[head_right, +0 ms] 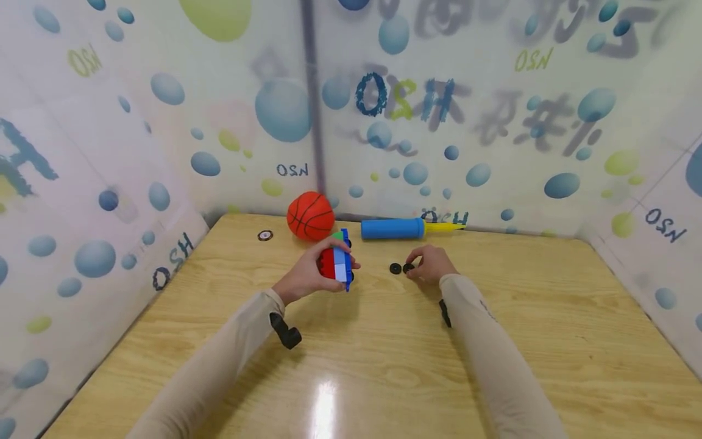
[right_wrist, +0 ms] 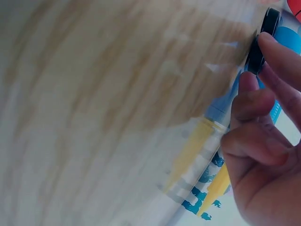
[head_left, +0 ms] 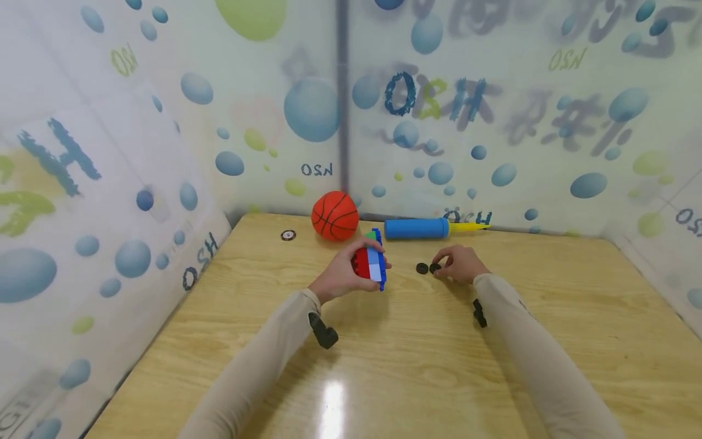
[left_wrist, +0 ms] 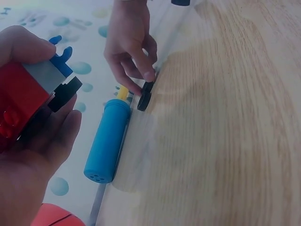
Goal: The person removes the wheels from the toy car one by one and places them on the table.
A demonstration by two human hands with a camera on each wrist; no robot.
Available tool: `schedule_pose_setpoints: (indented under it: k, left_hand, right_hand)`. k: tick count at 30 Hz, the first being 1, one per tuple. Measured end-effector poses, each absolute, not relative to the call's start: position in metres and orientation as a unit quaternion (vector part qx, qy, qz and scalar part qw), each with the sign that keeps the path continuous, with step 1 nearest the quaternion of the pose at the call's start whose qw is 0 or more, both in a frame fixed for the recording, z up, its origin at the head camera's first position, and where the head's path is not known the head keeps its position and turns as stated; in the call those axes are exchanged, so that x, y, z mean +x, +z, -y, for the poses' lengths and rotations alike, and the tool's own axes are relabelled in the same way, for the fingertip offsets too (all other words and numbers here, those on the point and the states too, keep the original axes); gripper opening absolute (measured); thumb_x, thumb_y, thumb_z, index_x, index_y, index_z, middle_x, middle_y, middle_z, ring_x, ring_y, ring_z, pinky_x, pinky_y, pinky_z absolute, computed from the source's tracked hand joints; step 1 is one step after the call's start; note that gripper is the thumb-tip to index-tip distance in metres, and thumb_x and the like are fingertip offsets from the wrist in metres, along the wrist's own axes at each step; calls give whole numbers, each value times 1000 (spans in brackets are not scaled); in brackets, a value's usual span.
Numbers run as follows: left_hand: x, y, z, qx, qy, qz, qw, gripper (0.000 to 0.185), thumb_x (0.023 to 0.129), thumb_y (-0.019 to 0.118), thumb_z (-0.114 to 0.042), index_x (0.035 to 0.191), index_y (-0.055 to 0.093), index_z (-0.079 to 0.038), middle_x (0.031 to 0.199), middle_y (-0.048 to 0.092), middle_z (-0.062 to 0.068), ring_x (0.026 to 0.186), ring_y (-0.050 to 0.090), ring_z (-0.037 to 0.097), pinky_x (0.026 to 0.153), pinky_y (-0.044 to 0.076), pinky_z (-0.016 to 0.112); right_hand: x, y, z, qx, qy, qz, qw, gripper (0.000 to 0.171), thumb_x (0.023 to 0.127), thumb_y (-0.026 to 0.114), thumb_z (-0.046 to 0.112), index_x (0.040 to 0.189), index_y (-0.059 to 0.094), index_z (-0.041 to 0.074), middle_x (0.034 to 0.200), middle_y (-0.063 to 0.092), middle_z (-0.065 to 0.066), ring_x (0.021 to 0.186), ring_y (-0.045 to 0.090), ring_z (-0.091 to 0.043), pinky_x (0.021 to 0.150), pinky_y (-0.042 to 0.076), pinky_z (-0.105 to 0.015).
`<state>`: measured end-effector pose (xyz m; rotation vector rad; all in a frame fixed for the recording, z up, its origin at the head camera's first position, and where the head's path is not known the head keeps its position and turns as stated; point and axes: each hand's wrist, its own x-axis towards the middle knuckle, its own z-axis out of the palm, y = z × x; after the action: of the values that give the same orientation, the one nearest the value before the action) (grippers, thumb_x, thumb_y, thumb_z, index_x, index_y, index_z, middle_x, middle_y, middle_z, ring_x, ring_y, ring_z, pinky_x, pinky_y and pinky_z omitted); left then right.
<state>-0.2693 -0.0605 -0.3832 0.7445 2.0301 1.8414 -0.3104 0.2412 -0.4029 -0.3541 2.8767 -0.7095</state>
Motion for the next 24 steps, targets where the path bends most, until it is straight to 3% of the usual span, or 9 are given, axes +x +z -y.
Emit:
schedule_pose_setpoints:
  k: [4,11,16,24]
  left_hand:
    - [-270,-384,59,263,635,-711,148,63,68,75,3,120,48,-21,124,58,17,111,61,20,89,52,37]
    - [-272,-385,57,267,620,-724,141,63,69,75,1,121,48,-21,121,60,9,110,57,19,90,51,35]
    - [-272,-383,57,267,619,-723,151,66,69,75,1,124,46,-19,124,58,13,111,56,19,91,51,35]
    - [-260,-364,56,274,603,-731,164,69,69,74,4,128,43,-13,125,54,21,108,56,19,89,51,35]
  right_hand:
    - [-309,-403,-242,-118,-234,-962,79,30,80,70,24,108,66,14,88,69,-9,72,60,-16,67,49,-32]
    - [-311,-405,-246,-120,-231,-962,88,38,79,72,28,113,64,14,94,68,-11,78,61,-19,71,50,-35]
    - [-310,-402,-249,-114,-249,-958,84,47,76,74,30,118,61,15,88,68,-10,74,61,-18,69,49,-33]
    - [-295,-380,-222,-153,-304,-940,40,33,90,58,30,115,62,8,89,66,-15,64,60,-20,58,49,-27]
